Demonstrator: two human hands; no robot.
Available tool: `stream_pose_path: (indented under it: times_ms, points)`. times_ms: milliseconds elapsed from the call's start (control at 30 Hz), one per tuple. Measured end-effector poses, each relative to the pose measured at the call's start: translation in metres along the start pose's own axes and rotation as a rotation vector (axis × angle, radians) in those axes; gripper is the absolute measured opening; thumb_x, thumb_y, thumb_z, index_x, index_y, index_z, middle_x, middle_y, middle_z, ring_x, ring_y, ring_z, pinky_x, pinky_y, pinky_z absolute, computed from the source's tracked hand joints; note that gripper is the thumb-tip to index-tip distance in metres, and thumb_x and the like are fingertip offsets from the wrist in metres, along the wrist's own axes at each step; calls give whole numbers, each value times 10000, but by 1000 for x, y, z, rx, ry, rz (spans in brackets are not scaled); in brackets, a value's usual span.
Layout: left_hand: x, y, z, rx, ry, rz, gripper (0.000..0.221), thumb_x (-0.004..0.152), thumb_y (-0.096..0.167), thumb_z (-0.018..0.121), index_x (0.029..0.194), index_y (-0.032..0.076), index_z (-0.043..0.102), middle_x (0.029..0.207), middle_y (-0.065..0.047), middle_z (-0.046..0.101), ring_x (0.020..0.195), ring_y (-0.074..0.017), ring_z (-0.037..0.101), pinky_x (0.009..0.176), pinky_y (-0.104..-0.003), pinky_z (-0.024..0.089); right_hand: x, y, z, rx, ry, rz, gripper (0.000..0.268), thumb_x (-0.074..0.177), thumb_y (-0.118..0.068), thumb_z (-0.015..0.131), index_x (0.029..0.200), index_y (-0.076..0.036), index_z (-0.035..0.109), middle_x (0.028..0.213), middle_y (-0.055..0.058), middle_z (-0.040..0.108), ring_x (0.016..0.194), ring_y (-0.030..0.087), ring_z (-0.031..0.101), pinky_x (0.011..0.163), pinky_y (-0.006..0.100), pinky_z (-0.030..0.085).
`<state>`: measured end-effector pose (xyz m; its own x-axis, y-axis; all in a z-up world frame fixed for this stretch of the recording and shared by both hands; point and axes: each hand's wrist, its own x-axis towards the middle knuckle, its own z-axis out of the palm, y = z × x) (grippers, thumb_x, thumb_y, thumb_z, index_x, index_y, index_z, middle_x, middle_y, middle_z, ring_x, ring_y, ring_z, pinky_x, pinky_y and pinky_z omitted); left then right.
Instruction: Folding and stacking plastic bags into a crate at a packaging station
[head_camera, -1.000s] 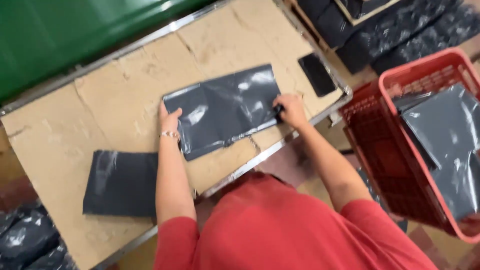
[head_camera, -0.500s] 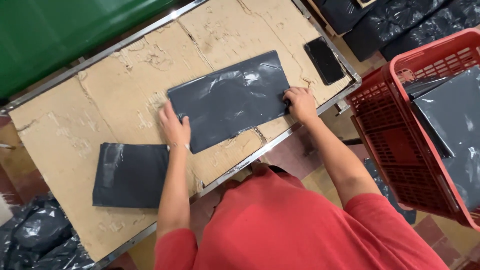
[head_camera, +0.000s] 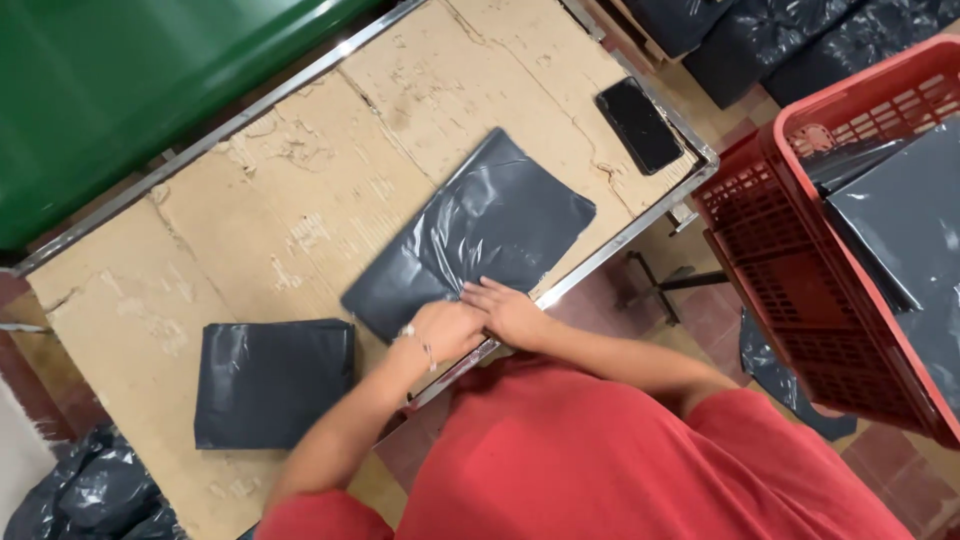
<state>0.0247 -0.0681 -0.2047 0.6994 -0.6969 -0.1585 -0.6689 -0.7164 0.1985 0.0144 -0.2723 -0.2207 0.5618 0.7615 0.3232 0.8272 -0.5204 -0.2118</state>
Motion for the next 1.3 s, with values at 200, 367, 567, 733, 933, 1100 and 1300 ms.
stream_pose_path:
  times_ms: [200,367,567,733,933,1100,1300]
  points:
    - [77,-77,-63,-651,-13,-53,426,1030,491,533,1009,119,740,1000,-141,752,1046,-329,698,924,-452,544,-46,19,-40,878,71,229,322,1052,-193,543,1286,-15,674,1269,236,693,1251,434,619,1131,581,414]
    - [94,-129,-30,-1516,-167,-497,856,1072,574,60,1075,55,740,1109,-175,768,1105,-274,732,933,-317,550,-59,32,-45,1636,463,1332,208,1039,-267,637,927,-95,600,821,49,632,703,162,662,549,260,524]
    - [89,-135,5,-618,267,-454,236,947,468,713,855,250,716,687,-2,664,757,-209,699,695,-348,570,-63,58,-35,1888,793,1501,131,1061,-267,584,1146,-168,597,1052,61,668,942,239,760,750,431,656]
    - [100,-110,12,-368,363,-598,300,978,500,601,871,221,576,790,-29,626,774,-270,707,718,-414,580,-65,77,-37,1925,644,1598,169,1084,-294,522,1211,-185,546,1129,52,659,1023,273,737,843,548,627]
    - [141,-69,-49,-193,304,-775,567,872,672,634,1078,145,599,1034,-76,617,1008,-309,664,830,-461,559,-92,96,-1,1838,447,1723,196,1062,-344,542,1176,-186,544,967,29,659,814,259,741,667,515,630]
    - [148,-50,-43,-221,377,-698,359,943,455,632,1055,114,613,954,-99,659,910,-315,704,768,-428,571,-1,80,-126,1667,366,1739,295,982,-329,672,918,-65,555,396,108,461,342,238,569,376,299,511]
    - [53,15,-131,-139,784,-21,332,769,191,874,865,96,571,1048,-49,621,883,-263,630,641,-418,490,-60,107,-76,1478,422,1484,186,911,-95,689,1065,-92,585,809,85,613,594,178,561,484,295,419]
